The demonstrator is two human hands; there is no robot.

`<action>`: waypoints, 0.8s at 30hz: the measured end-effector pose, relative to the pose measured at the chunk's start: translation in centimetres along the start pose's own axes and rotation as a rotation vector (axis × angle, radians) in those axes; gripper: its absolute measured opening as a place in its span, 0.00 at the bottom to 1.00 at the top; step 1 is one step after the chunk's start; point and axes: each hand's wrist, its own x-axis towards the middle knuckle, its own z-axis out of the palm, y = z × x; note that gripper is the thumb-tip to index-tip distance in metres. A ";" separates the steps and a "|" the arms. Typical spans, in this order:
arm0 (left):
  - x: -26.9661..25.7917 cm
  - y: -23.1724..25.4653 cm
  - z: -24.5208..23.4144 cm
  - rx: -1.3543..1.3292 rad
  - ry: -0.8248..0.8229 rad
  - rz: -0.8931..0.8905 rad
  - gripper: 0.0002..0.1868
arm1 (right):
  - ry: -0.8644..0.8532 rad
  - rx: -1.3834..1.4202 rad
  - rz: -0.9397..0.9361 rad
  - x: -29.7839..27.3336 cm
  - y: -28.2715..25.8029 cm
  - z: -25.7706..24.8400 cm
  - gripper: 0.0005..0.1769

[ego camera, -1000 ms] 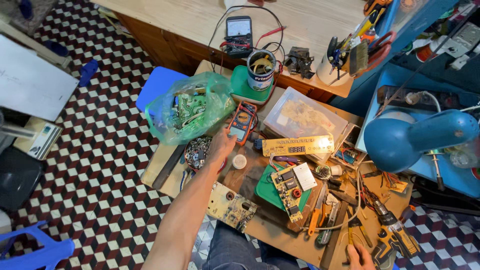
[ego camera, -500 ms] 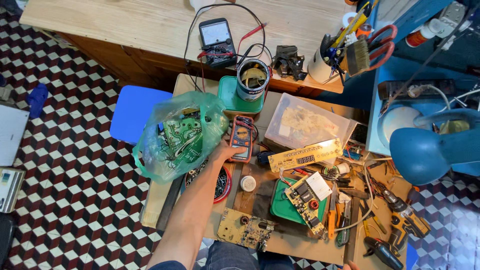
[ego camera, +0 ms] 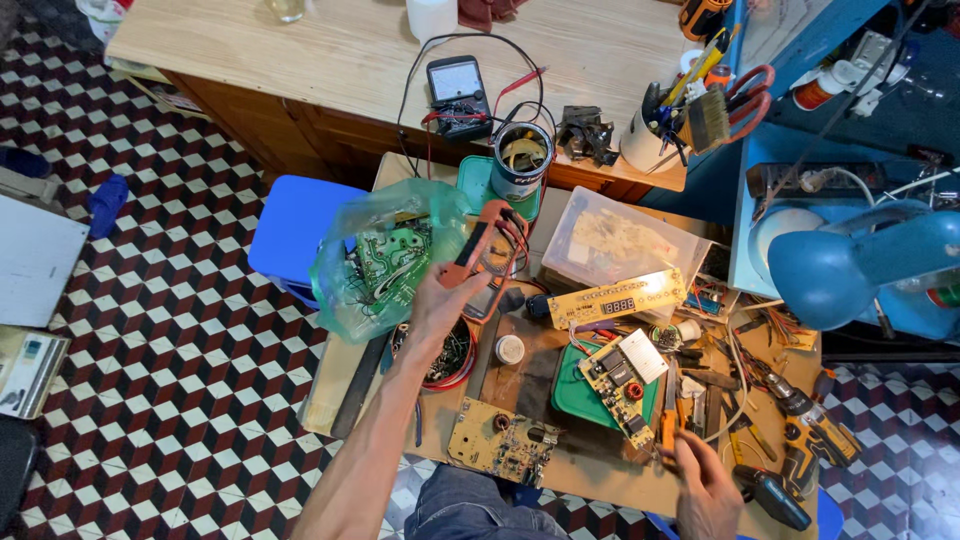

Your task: The person uses a multimeter to test a green circuit board on a cluttered workbench. They connect the multimeter probes to various points on the board and observe the readings on the multimeter display.

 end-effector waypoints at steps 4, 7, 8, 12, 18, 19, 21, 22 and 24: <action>-8.0 8.8 -4.5 -0.073 -0.052 0.145 0.28 | -0.361 -0.026 -0.315 1.3 -10.4 6.0 0.28; -12.5 13.6 -6.6 -0.092 -0.061 0.327 0.26 | -0.526 -0.031 -0.737 2.2 -18.0 12.7 0.56; -13.9 14.6 -7.2 -0.132 -0.082 0.351 0.26 | -0.552 0.082 -0.763 2.4 -20.0 14.7 0.55; -17.5 16.5 -8.9 -0.261 -0.124 0.484 0.26 | -0.407 -0.014 -0.974 4.5 -24.6 21.0 0.20; -18.5 14.5 -11.9 -0.468 0.038 0.489 0.25 | -0.013 -0.453 -0.924 16.7 -23.1 22.4 0.11; -18.1 14.0 -12.2 -0.514 0.081 0.454 0.26 | 0.046 -0.454 -0.950 19.5 -22.8 21.5 0.10; -17.1 13.2 -12.9 -0.565 0.130 0.405 0.25 | 0.072 -0.485 -0.903 24.2 -22.6 20.8 0.12; -16.4 12.7 -13.1 -0.592 0.155 0.378 0.25 | 0.040 -0.515 -0.830 26.5 -23.2 20.6 0.13; -15.0 11.7 -13.0 -0.609 0.150 0.324 0.24 | -0.205 -0.009 -0.456 30.3 -25.8 21.6 0.17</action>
